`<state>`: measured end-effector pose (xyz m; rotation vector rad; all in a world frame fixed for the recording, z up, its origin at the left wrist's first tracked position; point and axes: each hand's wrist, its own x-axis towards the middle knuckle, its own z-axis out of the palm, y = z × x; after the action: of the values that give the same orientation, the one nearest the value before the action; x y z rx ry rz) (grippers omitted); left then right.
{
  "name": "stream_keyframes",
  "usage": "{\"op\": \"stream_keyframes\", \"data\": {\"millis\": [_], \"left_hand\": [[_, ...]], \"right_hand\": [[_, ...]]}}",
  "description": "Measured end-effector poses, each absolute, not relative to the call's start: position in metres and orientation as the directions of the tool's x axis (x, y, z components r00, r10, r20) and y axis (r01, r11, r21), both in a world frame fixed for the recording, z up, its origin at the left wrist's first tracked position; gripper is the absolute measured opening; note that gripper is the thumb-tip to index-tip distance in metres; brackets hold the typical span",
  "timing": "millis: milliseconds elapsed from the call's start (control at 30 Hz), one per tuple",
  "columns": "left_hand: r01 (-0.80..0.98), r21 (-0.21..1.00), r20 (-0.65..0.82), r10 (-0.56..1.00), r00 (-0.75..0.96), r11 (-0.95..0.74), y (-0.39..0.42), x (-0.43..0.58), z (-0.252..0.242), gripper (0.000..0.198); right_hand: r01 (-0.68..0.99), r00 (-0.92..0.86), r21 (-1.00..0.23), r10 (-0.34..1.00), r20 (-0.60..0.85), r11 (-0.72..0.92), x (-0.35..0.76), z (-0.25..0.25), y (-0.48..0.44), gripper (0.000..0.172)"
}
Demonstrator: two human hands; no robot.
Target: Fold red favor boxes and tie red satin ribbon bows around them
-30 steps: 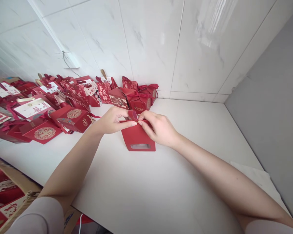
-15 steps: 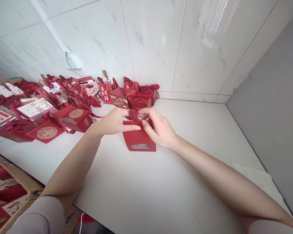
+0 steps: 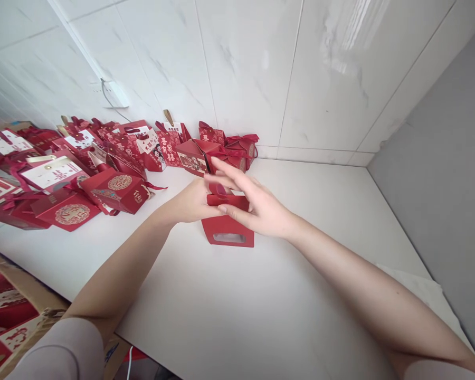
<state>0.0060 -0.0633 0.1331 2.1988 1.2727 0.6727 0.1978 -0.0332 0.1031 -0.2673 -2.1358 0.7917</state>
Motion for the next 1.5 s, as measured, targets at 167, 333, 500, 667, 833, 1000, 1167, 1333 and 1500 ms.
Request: {"op": "stream_keyframes", "data": {"millis": [167,333,500,667,833,1000,1167,1333,1500], "left_hand": [[0.62,0.671,0.142,0.892,0.43,-0.406,-0.065,0.009,0.133,0.022],[0.598,0.679,0.162,0.881,0.444,-0.426,-0.066,0.01,0.133,0.019],[0.609,0.672,0.143,0.88,0.453,-0.422,-0.065,0.008,0.133,0.028],[0.653,0.647,0.075,0.885,0.46,-0.394,-0.065,0.005,0.139,0.026],[0.646,0.654,0.097,0.89,0.446,-0.395,-0.066,0.005,0.141,0.033],[0.584,0.71,0.142,0.893,0.428,-0.393,-0.064,0.004,0.139,0.031],[0.565,0.747,0.113,0.904,0.413,-0.351,-0.06,0.001,0.137,0.032],[0.507,0.813,0.069,0.911,0.408,-0.288,-0.058,0.0,0.134,0.031],[0.52,0.798,0.068,0.903,0.424,-0.304,-0.058,0.0,0.134,0.03]], "right_hand": [[-0.121,-0.624,-0.672,0.471,0.624,0.73,0.2,0.103,-0.031,0.054],[-0.145,-0.704,-0.711,0.433,0.563,0.688,0.202,0.104,-0.031,0.06],[-0.227,-0.62,-0.735,0.487,0.615,0.64,0.2,0.101,-0.027,0.054],[-0.193,-0.474,-0.782,0.641,0.603,0.593,0.202,0.1,-0.023,0.03],[-0.076,-0.393,-0.732,0.654,0.646,0.677,0.204,0.1,-0.021,0.016],[0.004,-0.398,-0.64,0.589,0.704,0.768,0.204,0.099,-0.022,0.009],[0.079,-0.414,-0.456,0.445,0.794,0.886,0.205,0.102,-0.023,0.009],[0.149,-0.401,-0.232,0.273,0.874,0.961,0.203,0.097,-0.019,0.008],[0.212,-0.411,-0.076,0.159,0.898,0.974,0.204,0.092,-0.015,0.011]]}}
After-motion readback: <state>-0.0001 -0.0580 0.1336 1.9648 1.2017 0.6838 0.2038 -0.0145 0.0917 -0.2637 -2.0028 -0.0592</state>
